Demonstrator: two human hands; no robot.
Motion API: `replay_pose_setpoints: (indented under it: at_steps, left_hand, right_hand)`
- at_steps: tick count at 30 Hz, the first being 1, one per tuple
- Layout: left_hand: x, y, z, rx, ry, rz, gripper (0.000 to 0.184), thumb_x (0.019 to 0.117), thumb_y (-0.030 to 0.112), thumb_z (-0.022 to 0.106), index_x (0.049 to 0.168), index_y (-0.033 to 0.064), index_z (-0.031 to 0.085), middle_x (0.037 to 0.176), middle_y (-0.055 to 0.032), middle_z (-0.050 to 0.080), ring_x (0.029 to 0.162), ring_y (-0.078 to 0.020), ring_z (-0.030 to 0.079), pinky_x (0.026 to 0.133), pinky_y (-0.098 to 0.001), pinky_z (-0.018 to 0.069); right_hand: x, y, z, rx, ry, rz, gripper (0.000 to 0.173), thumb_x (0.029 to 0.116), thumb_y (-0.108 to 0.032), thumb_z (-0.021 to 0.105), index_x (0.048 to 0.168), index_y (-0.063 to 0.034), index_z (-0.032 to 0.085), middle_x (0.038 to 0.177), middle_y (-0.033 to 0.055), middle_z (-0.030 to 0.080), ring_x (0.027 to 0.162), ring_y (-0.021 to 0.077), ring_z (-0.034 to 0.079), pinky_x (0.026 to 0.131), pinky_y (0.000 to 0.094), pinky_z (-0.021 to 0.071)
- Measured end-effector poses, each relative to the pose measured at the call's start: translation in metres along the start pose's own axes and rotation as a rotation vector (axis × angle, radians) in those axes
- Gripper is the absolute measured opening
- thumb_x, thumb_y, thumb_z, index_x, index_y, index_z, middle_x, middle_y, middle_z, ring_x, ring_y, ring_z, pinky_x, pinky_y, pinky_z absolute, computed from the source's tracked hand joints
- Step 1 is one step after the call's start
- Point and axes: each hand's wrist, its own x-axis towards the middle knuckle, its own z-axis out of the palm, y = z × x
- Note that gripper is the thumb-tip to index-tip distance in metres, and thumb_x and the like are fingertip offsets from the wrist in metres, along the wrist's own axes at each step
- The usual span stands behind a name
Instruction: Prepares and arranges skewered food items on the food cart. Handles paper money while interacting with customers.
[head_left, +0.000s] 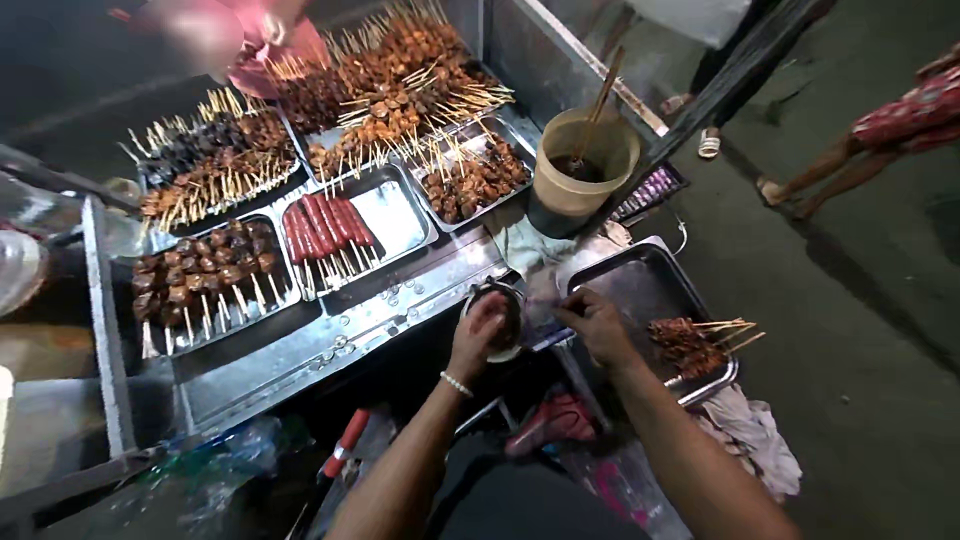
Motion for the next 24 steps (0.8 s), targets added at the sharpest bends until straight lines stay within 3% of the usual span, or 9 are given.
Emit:
replay_pose_setpoints:
  at_steps: [2, 5, 9, 12, 14, 17, 20, 22, 24]
  left_hand:
    - [-0.014, 0.024, -0.001, -0.091, -0.066, -0.095, 0.036, 0.0989, 0.021, 0.06, 0.125, -0.0027, 0.064, 0.113, -0.0097, 0.071, 0.1, -0.0154, 0.069, 0.09, -0.0364, 0.0583]
    - [-0.027, 0.041, -0.016, -0.037, 0.096, -0.225, 0.016, 0.0936, 0.012, 0.071, 0.104, -0.0004, 0.071, 0.094, -0.0078, 0.073, 0.085, -0.0151, 0.07, 0.081, -0.0353, 0.0597]
    - [-0.05, 0.046, -0.044, -0.291, 0.347, -0.223, 0.031, 0.0947, 0.003, 0.068, 0.124, -0.0043, 0.06, 0.108, -0.0153, 0.071, 0.094, -0.022, 0.072, 0.083, -0.0392, 0.0619]
    - [-0.07, 0.044, -0.061, -0.218, 0.477, -0.166, 0.031, 0.0869, 0.001, 0.075, 0.115, -0.0052, 0.063, 0.104, -0.0156, 0.071, 0.094, -0.0216, 0.071, 0.086, -0.0398, 0.0614]
    - [-0.082, 0.047, -0.066, -0.139, 0.526, -0.123, 0.037, 0.0787, 0.001, 0.082, 0.111, -0.0036, 0.064, 0.101, -0.014, 0.072, 0.093, -0.0199, 0.072, 0.084, -0.0381, 0.0618]
    - [-0.099, 0.049, -0.066, -0.182, 0.495, -0.078, 0.049, 0.076, 0.001, 0.084, 0.12, -0.0027, 0.064, 0.106, -0.0125, 0.073, 0.097, -0.019, 0.072, 0.088, -0.0372, 0.0618]
    - [-0.116, 0.052, -0.071, -0.402, 0.467, -0.048, 0.028, 0.0957, 0.004, 0.063, 0.122, -0.0051, 0.064, 0.106, -0.0139, 0.073, 0.094, -0.0206, 0.071, 0.086, -0.039, 0.0606]
    - [-0.127, 0.05, -0.081, -0.552, 0.518, -0.054, 0.026, 0.105, 0.008, 0.046, 0.119, -0.0053, 0.063, 0.107, -0.0156, 0.072, 0.094, -0.023, 0.071, 0.086, -0.0409, 0.0597]
    - [-0.136, 0.044, -0.09, -0.612, 0.584, -0.114, 0.03, 0.1085, 0.009, 0.039, 0.122, -0.0068, 0.06, 0.107, -0.0184, 0.072, 0.093, -0.0265, 0.072, 0.085, -0.0429, 0.0606]
  right_hand:
    - [-0.005, -0.002, 0.018, -0.067, -0.099, -0.004, 0.012, 0.091, -0.01, 0.073, 0.098, -0.0038, 0.066, 0.084, -0.0023, 0.067, 0.074, 0.0037, 0.064, 0.072, 0.023, 0.0564]
    - [-0.007, -0.009, 0.045, -0.083, -0.15, -0.028, 0.013, 0.0944, -0.007, 0.067, 0.105, -0.0007, 0.065, 0.093, 0.0034, 0.07, 0.083, 0.0081, 0.068, 0.078, 0.028, 0.0595]
    - [-0.005, -0.018, 0.063, 0.031, -0.114, -0.108, 0.01, 0.0939, -0.002, 0.065, 0.102, -0.0012, 0.06, 0.09, 0.0008, 0.066, 0.078, 0.0058, 0.064, 0.073, 0.0239, 0.0578]
    - [-0.006, -0.029, 0.072, 0.085, -0.287, -0.149, 0.018, 0.0921, 0.003, 0.057, 0.11, -0.0006, 0.056, 0.096, -0.0001, 0.065, 0.082, 0.0065, 0.064, 0.074, 0.0261, 0.0584]
    - [-0.009, -0.042, 0.086, 0.002, -0.426, -0.114, 0.027, 0.0929, -0.002, 0.051, 0.119, 0.001, 0.056, 0.094, 0.0008, 0.066, 0.07, 0.0061, 0.063, 0.062, 0.0262, 0.0572]
    - [-0.019, -0.059, 0.115, -0.223, -0.545, -0.008, 0.038, 0.0933, -0.026, 0.073, 0.123, -0.0045, 0.064, 0.088, 0.0014, 0.072, 0.072, 0.0087, 0.066, 0.068, 0.0311, 0.0588]
    - [-0.018, -0.049, 0.131, -0.274, -0.494, -0.088, 0.018, 0.0851, -0.024, 0.08, 0.091, -0.0076, 0.073, 0.084, -0.0003, 0.07, 0.074, 0.0056, 0.064, 0.07, 0.0278, 0.0559]
    - [-0.015, -0.041, 0.13, -0.183, -0.479, -0.204, 0.012, 0.0878, -0.018, 0.078, 0.087, -0.007, 0.074, 0.096, 0.0022, 0.071, 0.088, 0.0073, 0.067, 0.079, 0.0258, 0.0587]
    - [-0.017, -0.038, 0.129, -0.116, -0.474, -0.275, 0.006, 0.091, -0.011, 0.073, 0.091, -0.006, 0.077, 0.1, 0.0033, 0.073, 0.094, 0.0083, 0.068, 0.085, 0.0259, 0.0589]
